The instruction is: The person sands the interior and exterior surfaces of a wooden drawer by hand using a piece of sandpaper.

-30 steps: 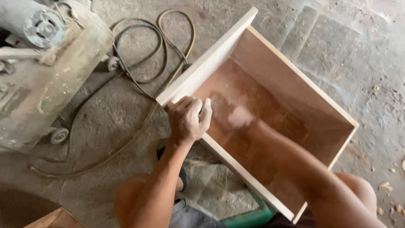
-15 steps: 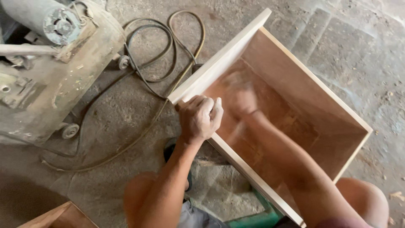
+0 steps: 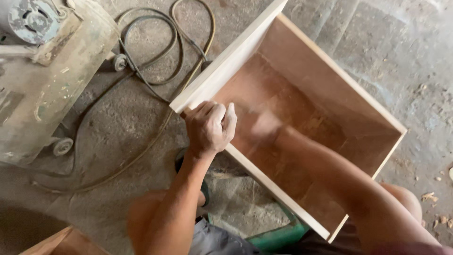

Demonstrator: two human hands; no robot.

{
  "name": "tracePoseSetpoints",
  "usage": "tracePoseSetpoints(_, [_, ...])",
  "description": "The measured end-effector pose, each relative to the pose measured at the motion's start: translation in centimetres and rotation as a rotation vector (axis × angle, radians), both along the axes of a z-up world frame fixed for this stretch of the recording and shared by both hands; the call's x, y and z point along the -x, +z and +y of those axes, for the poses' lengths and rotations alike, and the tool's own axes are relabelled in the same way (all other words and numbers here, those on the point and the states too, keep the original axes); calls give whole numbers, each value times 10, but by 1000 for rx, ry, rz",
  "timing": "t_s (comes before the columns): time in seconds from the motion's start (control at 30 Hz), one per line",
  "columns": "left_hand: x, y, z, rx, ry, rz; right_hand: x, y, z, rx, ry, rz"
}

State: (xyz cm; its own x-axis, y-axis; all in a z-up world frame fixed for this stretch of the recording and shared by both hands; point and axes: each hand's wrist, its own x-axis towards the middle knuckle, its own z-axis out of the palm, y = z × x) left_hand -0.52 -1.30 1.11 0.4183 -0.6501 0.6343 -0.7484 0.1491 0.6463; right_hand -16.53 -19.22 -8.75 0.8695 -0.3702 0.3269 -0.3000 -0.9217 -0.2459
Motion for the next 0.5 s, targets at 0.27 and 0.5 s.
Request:
tracePoseSetpoints(0.27, [2, 1, 1, -5, 8, -29, -13, -19, 30, 345, 20, 36])
tracePoseSetpoints(0.5, [-2, -2, 1, 24, 19, -5, -18, -21, 65, 5, 133, -77])
